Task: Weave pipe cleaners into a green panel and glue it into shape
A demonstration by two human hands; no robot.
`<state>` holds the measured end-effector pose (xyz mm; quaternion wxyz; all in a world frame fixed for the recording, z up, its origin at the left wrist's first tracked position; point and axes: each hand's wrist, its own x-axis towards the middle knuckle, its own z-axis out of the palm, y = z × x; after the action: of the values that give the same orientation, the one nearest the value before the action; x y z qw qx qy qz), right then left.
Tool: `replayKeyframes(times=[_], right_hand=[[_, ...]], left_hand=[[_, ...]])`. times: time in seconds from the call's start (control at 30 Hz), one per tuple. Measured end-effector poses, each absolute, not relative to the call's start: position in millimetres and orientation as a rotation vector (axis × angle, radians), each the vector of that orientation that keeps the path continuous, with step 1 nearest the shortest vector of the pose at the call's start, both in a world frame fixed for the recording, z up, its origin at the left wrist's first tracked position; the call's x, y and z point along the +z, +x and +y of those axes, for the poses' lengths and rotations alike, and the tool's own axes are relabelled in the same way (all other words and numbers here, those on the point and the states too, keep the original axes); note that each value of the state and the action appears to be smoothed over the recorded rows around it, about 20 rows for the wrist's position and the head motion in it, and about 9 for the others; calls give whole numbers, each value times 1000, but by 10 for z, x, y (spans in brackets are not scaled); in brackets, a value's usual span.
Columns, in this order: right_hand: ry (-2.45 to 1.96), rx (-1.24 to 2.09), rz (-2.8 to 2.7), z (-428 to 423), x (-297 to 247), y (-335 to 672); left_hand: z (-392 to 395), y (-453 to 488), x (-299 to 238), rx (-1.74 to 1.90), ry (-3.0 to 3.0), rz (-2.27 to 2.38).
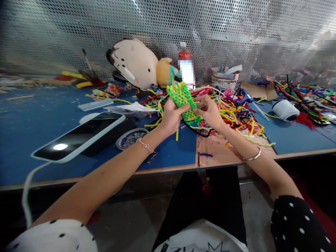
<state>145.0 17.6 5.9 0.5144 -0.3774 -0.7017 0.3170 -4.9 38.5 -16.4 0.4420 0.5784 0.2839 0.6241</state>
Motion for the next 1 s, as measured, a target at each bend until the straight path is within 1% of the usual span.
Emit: replayKeyframes(times=[0.37, 0.77, 1.0], right_hand=[[-970, 527, -1733, 180, 35, 1445], [-1001, 365, -1790, 148, 70, 1440], [-1095, 96, -1882, 147, 45, 1452]], left_hand=[[453, -81, -194, 1571, 1494, 686], [397, -55, -160, 1589, 1451, 734], [410, -49, -231, 1620, 1526, 776]])
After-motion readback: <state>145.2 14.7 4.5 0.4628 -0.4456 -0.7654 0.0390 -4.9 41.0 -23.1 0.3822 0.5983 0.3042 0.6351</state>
